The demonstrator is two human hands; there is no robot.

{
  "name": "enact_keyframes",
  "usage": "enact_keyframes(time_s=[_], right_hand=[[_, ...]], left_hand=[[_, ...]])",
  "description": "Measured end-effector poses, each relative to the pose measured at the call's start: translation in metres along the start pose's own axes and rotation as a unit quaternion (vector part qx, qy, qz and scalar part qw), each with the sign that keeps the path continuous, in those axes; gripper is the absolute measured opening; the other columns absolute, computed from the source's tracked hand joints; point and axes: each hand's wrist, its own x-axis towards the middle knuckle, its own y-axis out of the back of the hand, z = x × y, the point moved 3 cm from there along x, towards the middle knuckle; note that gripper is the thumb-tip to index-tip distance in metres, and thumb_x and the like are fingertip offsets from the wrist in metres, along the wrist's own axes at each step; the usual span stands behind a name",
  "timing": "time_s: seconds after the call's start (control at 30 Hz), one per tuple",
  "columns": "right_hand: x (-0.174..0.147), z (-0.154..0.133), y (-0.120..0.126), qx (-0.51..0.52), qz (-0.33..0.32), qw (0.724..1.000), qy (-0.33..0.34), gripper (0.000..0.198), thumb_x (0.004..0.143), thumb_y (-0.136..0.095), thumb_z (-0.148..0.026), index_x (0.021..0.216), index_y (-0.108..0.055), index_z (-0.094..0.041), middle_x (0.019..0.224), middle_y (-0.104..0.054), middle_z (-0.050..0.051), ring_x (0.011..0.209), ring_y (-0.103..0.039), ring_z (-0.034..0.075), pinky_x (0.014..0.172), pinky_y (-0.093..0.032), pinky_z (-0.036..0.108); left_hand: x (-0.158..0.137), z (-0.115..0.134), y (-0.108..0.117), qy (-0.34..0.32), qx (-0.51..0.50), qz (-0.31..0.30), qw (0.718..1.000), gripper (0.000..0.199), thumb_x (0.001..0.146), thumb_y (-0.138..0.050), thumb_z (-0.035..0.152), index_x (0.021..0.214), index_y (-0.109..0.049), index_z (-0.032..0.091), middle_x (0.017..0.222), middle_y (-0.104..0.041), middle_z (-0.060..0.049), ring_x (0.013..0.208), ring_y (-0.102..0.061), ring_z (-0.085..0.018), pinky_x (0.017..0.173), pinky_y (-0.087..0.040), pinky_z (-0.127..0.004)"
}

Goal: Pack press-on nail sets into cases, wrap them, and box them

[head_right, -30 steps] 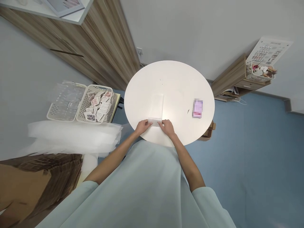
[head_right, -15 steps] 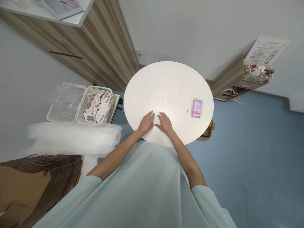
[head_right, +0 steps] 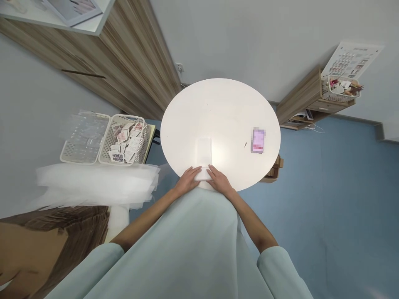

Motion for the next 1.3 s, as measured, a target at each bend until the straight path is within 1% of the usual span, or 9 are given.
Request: enact_keyframes(time_s=[0.17, 0.27, 0.37, 0.47, 0.77, 0.87, 0.97, 1.13, 1.3], right_hand=[[0.001, 0.002, 0.012, 0.044, 0.010, 0.998, -0.039, 0.054, 0.108, -0.056, -0.042, 0.159, -0.049, -0.029, 0.167, -0.047, 0.009, 0.155, -0.045, 0.028, 0.123, -0.046, 0.052], [0.016, 0.006, 0.022, 0.062, 0.041, 0.994, -0.077, 0.044, 0.109, -0.053, -0.045, 0.149, -0.061, -0.028, 0.151, -0.064, 0.009, 0.149, -0.052, 0.028, 0.120, -0.047, 0.049], [0.034, 0.010, 0.030, 0.064, 0.079, 0.988, -0.118, 0.038, 0.110, -0.050, -0.047, 0.131, -0.071, -0.023, 0.134, -0.072, 0.012, 0.134, -0.061, 0.028, 0.112, -0.051, 0.044], [0.051, 0.013, 0.034, 0.069, 0.097, 0.982, -0.144, 0.034, 0.110, -0.052, -0.046, 0.116, -0.074, -0.020, 0.118, -0.075, 0.012, 0.119, -0.064, 0.028, 0.104, -0.053, 0.041], [0.070, 0.019, 0.034, 0.058, 0.101, 0.969, -0.220, 0.028, 0.104, -0.058, -0.037, 0.123, -0.070, -0.020, 0.113, -0.074, 0.011, 0.118, -0.060, 0.029, 0.101, -0.055, 0.043], [0.074, 0.015, 0.037, 0.025, 0.119, 0.975, -0.185, 0.040, 0.104, -0.056, -0.034, 0.142, -0.062, -0.020, 0.135, -0.068, 0.014, 0.132, -0.056, 0.032, 0.111, -0.052, 0.049], [0.079, 0.010, 0.040, -0.006, 0.101, 0.991, -0.091, 0.053, 0.104, -0.058, -0.036, 0.155, -0.052, -0.023, 0.162, -0.051, 0.013, 0.153, -0.042, 0.032, 0.124, -0.041, 0.053], [0.078, 0.012, 0.035, -0.035, 0.012, 0.999, -0.030, 0.061, 0.099, -0.069, -0.029, 0.157, -0.051, -0.021, 0.172, -0.038, 0.011, 0.162, -0.032, 0.030, 0.127, -0.040, 0.051], [0.055, 0.009, 0.025, -0.045, 0.001, 0.999, -0.025, 0.056, 0.102, -0.065, -0.025, 0.157, -0.052, -0.021, 0.172, -0.037, 0.013, 0.160, -0.036, 0.030, 0.125, -0.043, 0.051]], left_hand=[[0.007, -0.003, 0.008, 0.088, -0.053, -0.009, 0.995, 0.061, 0.089, -0.066, 0.031, 0.149, -0.057, 0.023, 0.156, -0.060, -0.009, 0.146, -0.056, -0.025, 0.133, -0.026, -0.050], [0.019, -0.008, 0.019, 0.141, -0.091, 0.005, 0.986, 0.047, 0.093, -0.065, 0.043, 0.136, -0.067, 0.024, 0.140, -0.072, -0.007, 0.133, -0.065, -0.026, 0.130, -0.031, -0.046], [0.030, -0.015, 0.027, 0.187, -0.101, 0.013, 0.977, 0.035, 0.099, -0.058, 0.051, 0.108, -0.077, 0.023, 0.107, -0.080, -0.008, 0.109, -0.071, -0.029, 0.110, -0.049, -0.043], [0.040, -0.021, 0.030, 0.238, -0.098, 0.030, 0.966, 0.038, 0.101, -0.055, 0.049, 0.083, -0.074, 0.022, 0.091, -0.078, -0.008, 0.093, -0.071, -0.028, 0.088, -0.053, -0.037], [0.052, -0.026, 0.033, 0.332, -0.097, 0.061, 0.936, 0.020, 0.094, -0.066, 0.040, 0.097, -0.076, 0.022, 0.101, -0.080, -0.008, 0.099, -0.073, -0.027, 0.086, -0.052, -0.035], [0.054, -0.023, 0.036, 0.298, -0.017, 0.093, 0.950, 0.038, 0.092, -0.067, 0.034, 0.127, -0.068, 0.019, 0.124, -0.074, -0.014, 0.113, -0.070, -0.031, 0.100, -0.053, -0.043], [0.059, -0.016, 0.037, 0.184, 0.046, 0.114, 0.975, 0.057, 0.095, -0.060, 0.029, 0.150, -0.052, 0.018, 0.155, -0.055, -0.019, 0.142, -0.055, -0.035, 0.119, -0.043, -0.051], [0.064, -0.014, 0.026, 0.017, 0.049, 0.041, 0.998, 0.063, 0.098, -0.058, 0.031, 0.158, -0.043, 0.016, 0.171, -0.038, -0.019, 0.160, -0.034, -0.034, 0.131, -0.027, -0.055], [0.050, -0.023, 0.011, -0.029, 0.036, -0.019, 0.999, 0.067, 0.093, -0.067, 0.026, 0.155, -0.044, 0.015, 0.170, -0.038, -0.023, 0.161, -0.033, -0.032, 0.133, -0.026, -0.055]])
